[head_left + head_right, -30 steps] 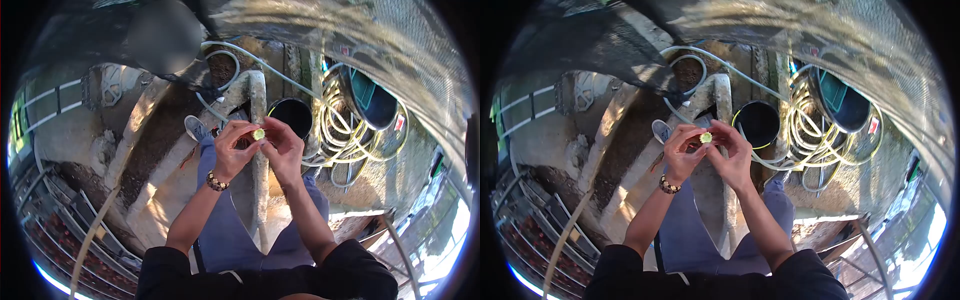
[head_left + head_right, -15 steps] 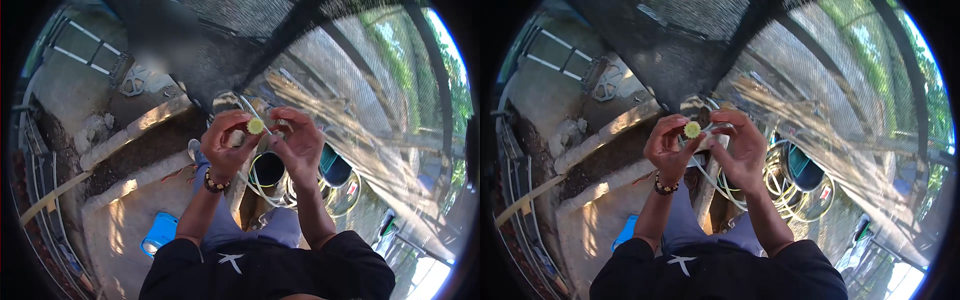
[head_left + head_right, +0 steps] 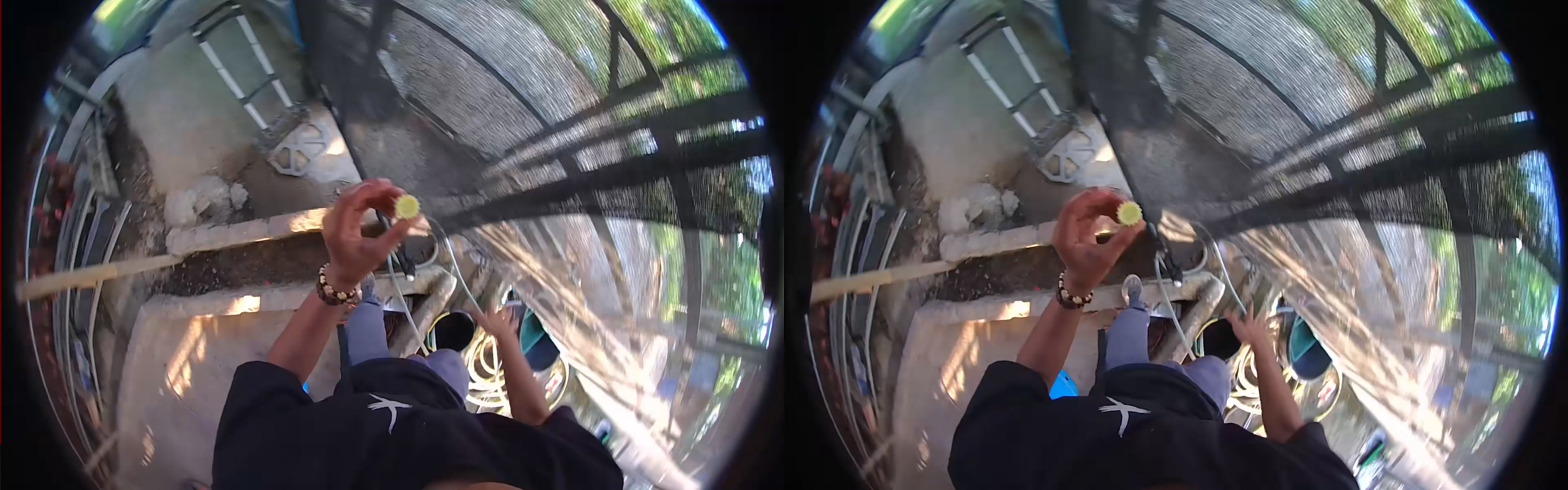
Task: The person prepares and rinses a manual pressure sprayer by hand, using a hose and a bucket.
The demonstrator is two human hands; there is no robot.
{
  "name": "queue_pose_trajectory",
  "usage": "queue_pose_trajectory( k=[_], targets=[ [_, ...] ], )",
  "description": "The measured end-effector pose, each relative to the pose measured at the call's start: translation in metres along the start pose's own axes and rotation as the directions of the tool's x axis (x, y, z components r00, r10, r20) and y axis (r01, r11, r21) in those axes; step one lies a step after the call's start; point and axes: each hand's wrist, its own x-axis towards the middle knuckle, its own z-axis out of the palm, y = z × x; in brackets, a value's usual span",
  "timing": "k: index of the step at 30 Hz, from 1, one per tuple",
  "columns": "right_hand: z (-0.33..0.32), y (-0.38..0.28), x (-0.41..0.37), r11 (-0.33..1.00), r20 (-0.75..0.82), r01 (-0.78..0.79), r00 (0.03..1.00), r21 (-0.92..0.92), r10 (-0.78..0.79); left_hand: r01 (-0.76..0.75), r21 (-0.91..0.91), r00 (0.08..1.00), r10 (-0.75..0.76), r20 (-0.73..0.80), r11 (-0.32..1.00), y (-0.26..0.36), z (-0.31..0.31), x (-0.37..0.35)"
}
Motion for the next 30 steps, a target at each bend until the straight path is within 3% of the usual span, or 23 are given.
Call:
queue_pose_trajectory(
  k=[1, 2, 3, 4, 5, 7, 11, 15, 20, 23, 27, 30],
  targets=[
    [0.044, 0.041, 0.018, 0.992, 0.052, 0.084, 0.995, 0.095, -0.089, -0.038, -0.017, 0.999, 0.038, 0.011, 0.999, 0.014, -0.01, 0.008],
    [0.079, 0.078, 0.018, 0.948, 0.248, 0.02, 0.963, 0.317, -0.103, -0.036, -0.06, 0.999, 0.036, -0.002, 0.998, 0.026, -0.017, 0.01],
    [0.127, 0.118, 0.018, 0.974, 0.204, 0.1, 0.969, 0.204, -0.142, -0.053, -0.11, 0.999, 0.052, -0.017, 0.993, 0.036, -0.021, 0.017],
    [0.172, 0.154, 0.015, 0.982, 0.16, 0.17, 0.97, 0.083, -0.181, 0.097, -0.284, 0.989, -0.125, -0.082, 0.954, 0.052, -0.019, 0.019],
    [0.181, 0.151, -0.037, 0.972, 0.047, 0.112, 0.991, 0.206, -0.124, 0.222, -0.55, 0.957, -0.287, -0.033, 0.805, 0.067, -0.025, 0.024],
    [0.21, 0.147, -0.076, 0.944, 0.086, 0.052, 0.993, 0.327, -0.085, 0.369, -0.887, 0.836, -0.516, 0.187, 0.277, 0.094, -0.04, 0.027],
    [0.247, 0.132, -0.094, 0.899, 0.151, 0.03, 0.983, 0.436, -0.105, 0.354, -0.931, 0.772, -0.535, 0.343, -0.087, 0.135, -0.054, 0.007],
    [0.216, 0.088, -0.074, 0.834, 0.011, 0.171, 0.978, 0.524, -0.208, 0.28, -0.939, 0.782, -0.519, 0.344, -0.199, 0.168, -0.065, -0.023],
    [0.15, -0.013, -0.072, 0.745, -0.144, 0.346, 0.935, 0.571, -0.324, 0.203, -0.968, 0.794, -0.554, 0.25, -0.145, 0.199, -0.123, -0.033],
    [0.132, -0.075, -0.078, 0.737, -0.156, 0.416, 0.904, 0.532, -0.397, 0.163, -0.987, 0.845, -0.514, 0.145, -0.009, 0.194, -0.187, -0.021],
    [0.135, -0.131, -0.079, 0.799, -0.045, 0.425, 0.892, 0.425, -0.451, 0.061, -0.982, 0.865, -0.5, -0.037, 0.178, 0.184, -0.295, 0.01],
    [0.127, -0.148, -0.085, 0.878, 0.102, 0.368, 0.904, 0.305, -0.415, -0.031, -0.945, 0.813, -0.542, -0.213, 0.325, 0.194, -0.364, 0.023]
  ],
)
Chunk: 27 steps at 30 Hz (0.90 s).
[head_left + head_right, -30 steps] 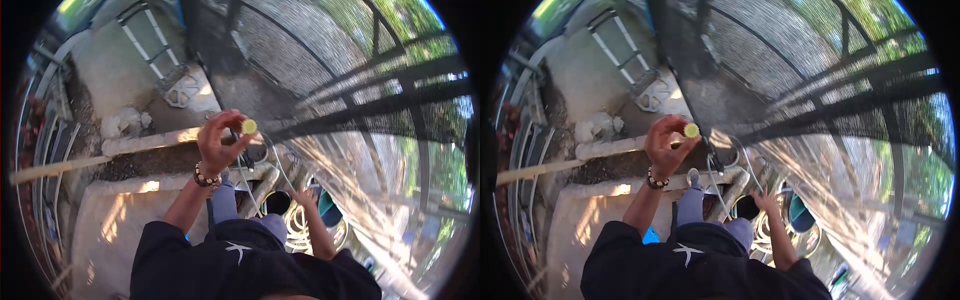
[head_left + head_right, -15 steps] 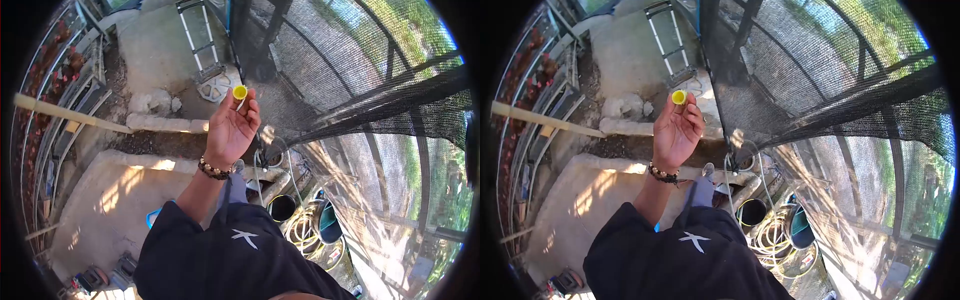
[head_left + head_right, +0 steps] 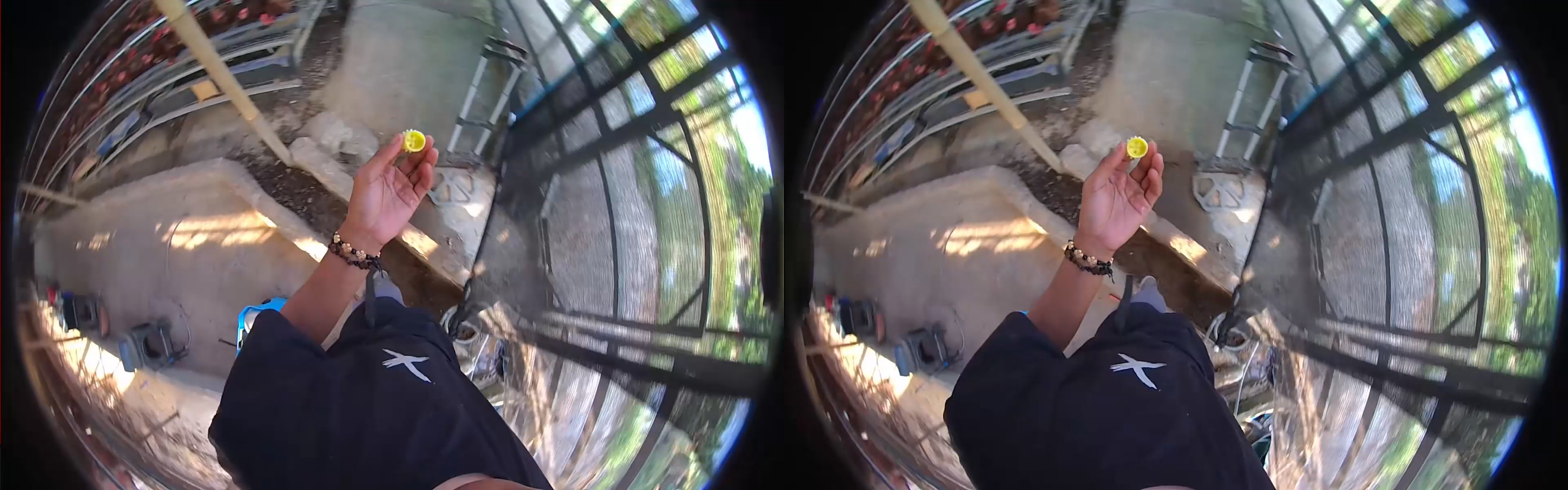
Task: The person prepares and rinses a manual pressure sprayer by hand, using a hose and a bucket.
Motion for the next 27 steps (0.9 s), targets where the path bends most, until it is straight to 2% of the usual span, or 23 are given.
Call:
queue_pose_trajectory(
  k=[2, 4, 5, 6, 8, 9, 10, 11, 12, 13, 14, 15, 16, 17, 18, 20, 21, 23, 24, 27],
  targets=[
    [-0.009, -0.019, 0.001, 0.996, 0.066, -0.056, 0.996, -0.071, 0.06, -0.124, 0.107, 0.986, 0.134, -0.099, 0.987, 0.033, 0.014, 0.011],
    [-0.02, -0.045, 0.011, 0.99, 0.12, -0.048, 0.991, -0.131, 0.064, -0.297, 0.471, 0.935, 0.354, -0.034, 0.83, 0.054, 0.009, 0.014],
    [-0.027, -0.064, 0.023, 0.985, 0.152, -0.028, 0.987, -0.168, 0.054, -0.362, 0.625, 0.891, 0.453, 0.015, 0.692, 0.064, 0.001, 0.019],
    [-0.033, -0.088, 0.034, 0.982, 0.186, 0.008, 0.982, -0.19, 0.028, -0.398, 0.78, 0.827, 0.556, 0.078, 0.482, 0.077, -0.02, 0.025],
    [-0.044, -0.157, 0.066, 0.968, 0.269, 0.109, 0.962, -0.227, -0.045, -0.316, 0.945, 0.733, 0.654, 0.187, 0.083, 0.094, -0.044, 0.036],
    [-0.052, -0.211, 0.081, 0.977, 0.293, 0.206, 0.939, -0.064, -0.178, -0.227, 0.966, 0.691, 0.678, 0.249, -0.123, 0.099, -0.051, 0.04],
    [-0.057, -0.275, 0.093, 0.941, 0.295, 0.301, 0.895, 0.156, -0.335, -0.19, 0.968, 0.676, 0.693, 0.25, -0.163, 0.103, -0.061, 0.043],
    [-0.058, -0.346, 0.099, 0.82, 0.25, 0.377, 0.823, 0.431, -0.51, -0.155, 0.967, 0.663, 0.705, 0.252, -0.2, 0.106, -0.071, 0.048],
    [-0.048, -0.437, 0.071, 0.593, 0.077, 0.418, 0.77, 0.688, -0.633, -0.12, 0.965, 0.649, 0.717, 0.255, -0.234, 0.116, -0.072, 0.056],
    [-0.047, -0.511, 0.08, 0.468, -0.058, 0.599, 0.653, 0.65, -0.755, -0.126, 0.918, 0.61, 0.7, 0.371, -0.377, 0.132, -0.071, 0.064],
    [-0.035, -0.59, 0.041, 0.467, -0.102, 0.639, 0.648, 0.611, -0.754, -0.118, 0.853, 0.571, 0.668, 0.477, -0.509, 0.148, -0.068, 0.069],
    [-0.026, -0.646, 0.027, 0.458, -0.043, 0.686, 0.579, 0.565, -0.814, -0.092, 0.778, 0.537, 0.627, 0.564, -0.622, 0.158, -0.066, 0.072],
    [-0.014, -0.692, 0.016, 0.437, 0.032, 0.773, 0.478, 0.46, -0.878, -0.067, 0.778, 0.506, 0.651, 0.566, -0.625, 0.17, -0.058, 0.08],
    [0.003, -0.728, 0.004, 0.309, 0.094, 0.894, 0.294, 0.324, -0.951, -0.069, 0.781, 0.519, 0.646, 0.559, -0.62, 0.173, -0.061, 0.09],
    [0.027, -0.758, -0.005, 0.254, 0.201, 0.855, 0.18, 0.452, -0.963, -0.059, 0.78, 0.513, 0.652, 0.559, -0.622, 0.181, -0.063, 0.102],
    [0.065, -0.797, -0.043, 0.272, 0.415, 0.87, 0.086, 0.412, -0.906, -0.058, 0.821, 0.531, 0.679, 0.507, -0.567, 0.187, -0.068, 0.116],
    [0.082, -0.809, -0.055, 0.281, 0.515, 0.875, 0.043, 0.394, -0.856, -0.004, 0.806, 0.5, 0.697, 0.514, -0.592, 0.189, -0.067, 0.119],
    [0.117, -0.829, -0.053, 0.27, 0.597, 0.889, -0.005, 0.37, -0.802, 0.103, 0.768, 0.456, 0.716, 0.529, -0.633, 0.197, -0.064, 0.115],
    [0.133, -0.838, -0.052, 0.256, 0.626, 0.899, -0.026, 0.356, -0.779, 0.19, 0.795, 0.411, 0.782, 0.467, -0.575, 0.202, -0.066, 0.109],
    [0.174, -0.86, -0.061, 0.207, 0.703, 0.898, -0.144, 0.388, -0.696, 0.269, 0.838, 0.281, 0.871, 0.403, -0.475, 0.222, -0.071, 0.093]
  ],
)
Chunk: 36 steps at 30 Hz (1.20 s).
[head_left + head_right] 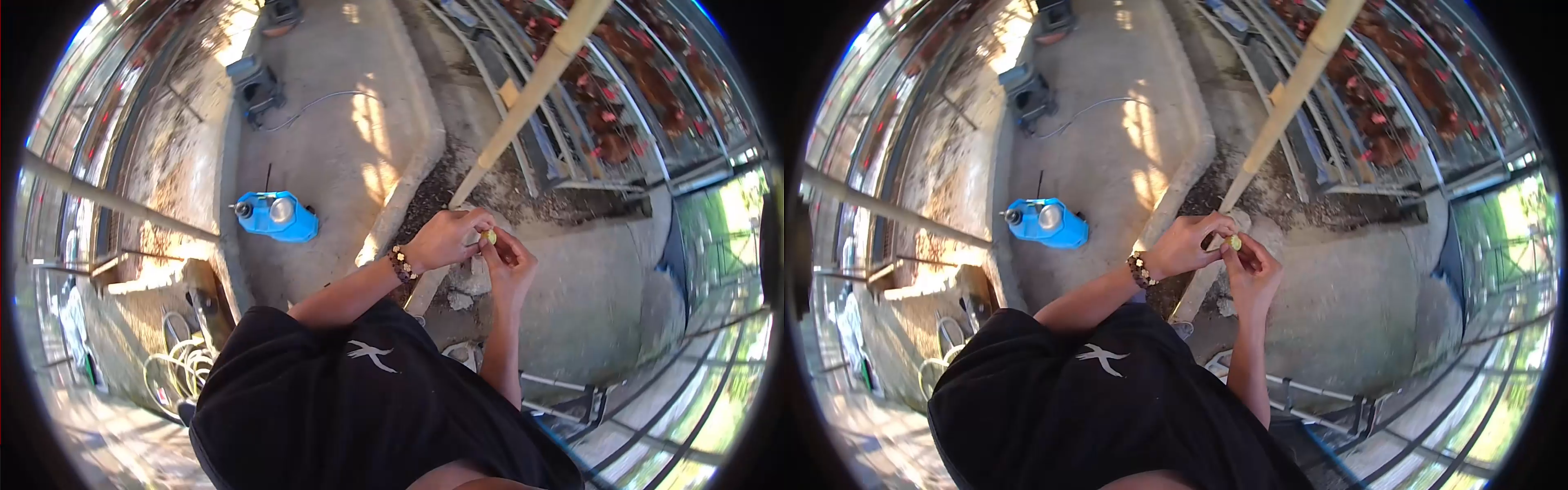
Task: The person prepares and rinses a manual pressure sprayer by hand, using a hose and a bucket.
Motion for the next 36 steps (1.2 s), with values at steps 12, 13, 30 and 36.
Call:
queue_pose_trajectory(
  k=[12, 13, 30, 36],
  targets=[
    [0.142, 0.02, 0.125, 0.755, 0.17, 0.532, 0.844, -0.384, -0.509, 0.044, -0.924, 0.809, -0.529, 0.256, -0.381, -0.145, -0.08, 0.084],
    [0.166, 0.021, 0.134, 0.774, 0.188, 0.549, 0.836, -0.316, -0.516, -0.013, -0.877, 0.848, -0.469, 0.245, -0.481, -0.177, -0.085, 0.081],
    [0.433, 0.014, 0.276, 0.818, 0.638, 0.556, 0.579, 0.147, -0.508, -0.522, -0.81, 0.521, -0.852, -0.055, -0.267, -0.313, -0.326, 0.097],
    [0.504, 0.007, 0.36, 0.941, 0.538, 0.199, 0.779, 0.274, -0.322, -0.588, -0.793, 0.462, -0.871, -0.165, -0.162, -0.385, -0.368, 0.102]
  ],
)
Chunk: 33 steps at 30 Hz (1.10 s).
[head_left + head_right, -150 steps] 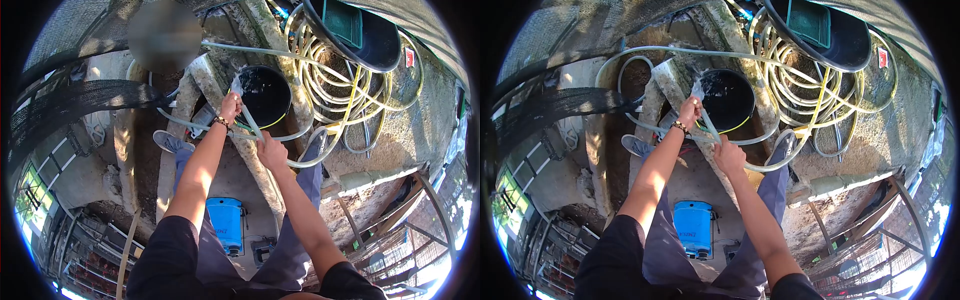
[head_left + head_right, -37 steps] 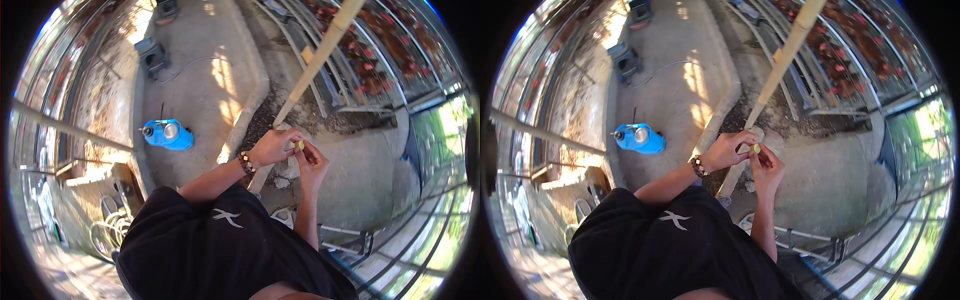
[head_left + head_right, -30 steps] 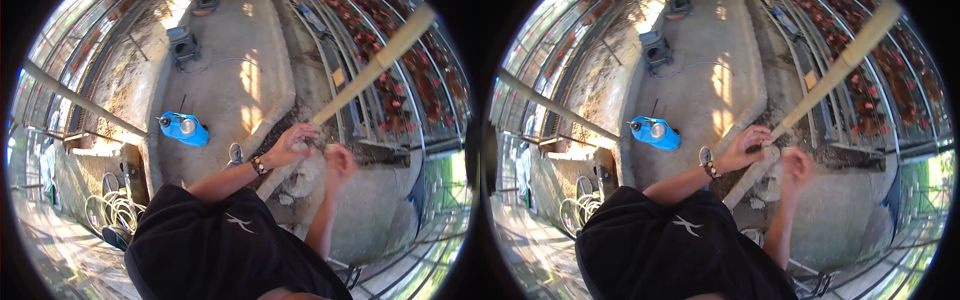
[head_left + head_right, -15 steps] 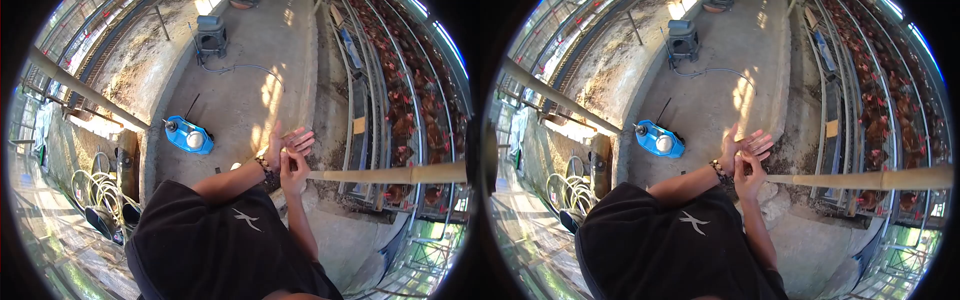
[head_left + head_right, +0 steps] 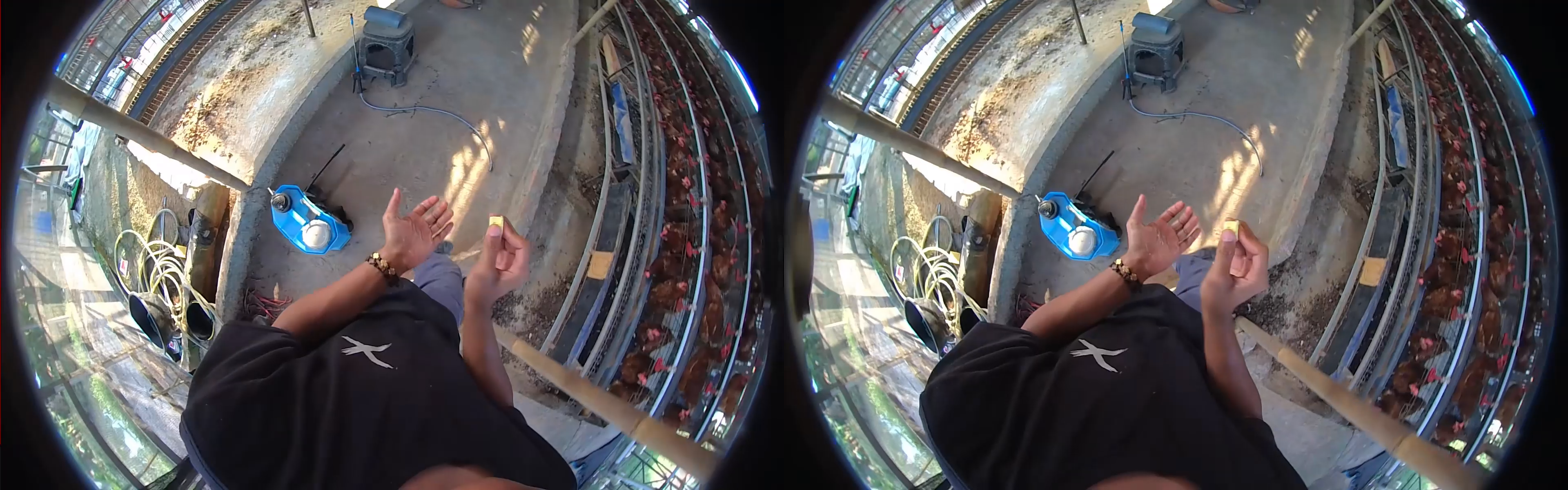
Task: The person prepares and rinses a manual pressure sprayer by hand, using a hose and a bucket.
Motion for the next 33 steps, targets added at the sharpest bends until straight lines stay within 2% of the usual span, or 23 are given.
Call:
queue_pose_trajectory(
  k=[2, 3, 5, 6, 7, 8, 9, 10, 11, 12, 13, 14, 15, 16, 18, 21, 23, 26, 27, 30, 33],
  targets=[
    [0.017, 0.042, 0.019, 0.957, 0.262, 0.148, 0.962, -0.25, -0.08, -0.049, 0.005, 0.999, 0.049, -0.012, 0.999, 0.008, 0.001, 0.051],
    [0.022, 0.072, 0.033, 0.995, 0.246, 0.043, 0.969, -0.091, -0.019, -0.063, 0.009, 0.998, 0.063, -0.023, 0.998, 0.012, 0.002, 0.077],
    [0.026, 0.14, 0.07, 0.96, 0.253, -0.154, 0.963, 0.234, 0.093, -0.085, 0.073, 0.996, 0.087, -0.013, 0.994, 0.027, -0.003, 0.141],
    [0.01, 0.162, 0.106, 0.949, 0.238, -0.198, 0.961, 0.247, 0.138, -0.095, 0.134, 0.995, 0.096, 0.0, 0.986, 0.042, -0.012, 0.174],
    [-0.008, 0.193, 0.143, 0.972, 0.175, -0.172, 0.974, 0.162, 0.143, -0.1, 0.177, 0.995, 0.102, -0.004, 0.979, 0.051, -0.027, 0.201],
    [-0.018, 0.214, 0.183, 0.975, 0.118, -0.159, 0.983, 0.157, 0.141, -0.111, 0.208, 0.993, 0.116, -0.01, 0.972, 0.058, -0.045, 0.226],
    [-0.023, 0.244, 0.223, 0.979, 0.09, -0.139, 0.988, 0.152, 0.126, -0.133, 0.408, 0.99, 0.143, 0.007, 0.903, 0.08, -0.06, 0.249],
    [-0.028, 0.267, 0.258, 0.976, 0.093, -0.174, 0.982, 0.129, 0.162, -0.142, 0.715, 0.952, 0.292, -0.09, 0.684, 0.102, -0.075, 0.263],
    [-0.034, 0.292, 0.287, 0.941, 0.078, -0.32, 0.947, 0.107, 0.313, -0.028, 0.919, 0.885, 0.437, -0.161, 0.394, 0.116, -0.102, 0.266],
    [-0.032, 0.297, 0.302, 0.923, 0.099, -0.369, 0.928, 0.107, 0.36, -0.106, 0.97, 0.831, 0.555, -0.036, 0.221, 0.134, -0.17, 0.273],
    [-0.028, 0.294, 0.323, 0.908, 0.122, -0.404, 0.912, 0.106, 0.392, 0.019, 0.986, 0.772, 0.624, -0.121, 0.168, 0.147, -0.219, 0.259],
    [-0.02, 0.294, 0.351, 0.899, 0.144, -0.421, 0.903, 0.117, 0.404, 0.091, 0.98, 0.68, 0.708, -0.189, 0.175, 0.139, -0.211, 0.23],
    [-0.016, 0.307, 0.368, 0.894, 0.194, -0.441, 0.887, 0.084, 0.419, 0.185, 0.959, 0.667, 0.689, -0.284, 0.216, 0.142, -0.262, 0.211],
    [-0.006, 0.328, 0.383, 0.892, 0.229, -0.449, 0.875, 0.048, 0.427, 0.252, 0.967, 0.614, 0.766, -0.193, 0.042, 0.13, -0.281, 0.195],
    [0.011, 0.379, 0.402, 0.881, 0.282, -0.472, 0.84, -0.039, 0.463, 0.287, 0.937, 0.599, 0.726, -0.338, 0.199, 0.095, -0.318, 0.173],
    [0.043, 0.437, 0.425, 0.81, 0.32, -0.565, 0.747, -0.156, 0.582, 0.456, 0.742, 0.481, 0.566, -0.67, 0.491, 0.065, -0.322, 0.177],
    [0.068, 0.447, 0.446, 0.767, 0.313, -0.614, 0.702, -0.187, 0.639, 0.481, 0.647, 0.426, 0.487, -0.763, 0.592, 0.068, -0.305, 0.196],
    [0.114, 0.45, 0.491, 0.752, 0.257, -0.623, 0.707, -0.215, 0.659, 0.429, 0.624, 0.411, 0.474, -0.779, 0.653, 0.106, -0.279, 0.246],
    [0.131, 0.453, 0.507, 0.796, 0.28, -0.554, 0.746, -0.243, 0.605, 0.403, 0.633, 0.417, 0.483, -0.77, 0.661, 0.124, -0.269, 0.264],
    [0.17, 0.481, 0.557, 0.731, 0.341, -0.629, 0.648, -0.264, 0.681, 0.292, 0.683, 0.422, 0.551, -0.72, 0.669, 0.198, -0.234, 0.326],
    [0.231, 0.509, 0.619, 0.769, 0.427, -0.512, 0.64, -0.383, 0.639, 0.167, 0.72, 0.405, 0.618, -0.673, 0.674, 0.278, -0.193, 0.382]
  ],
)
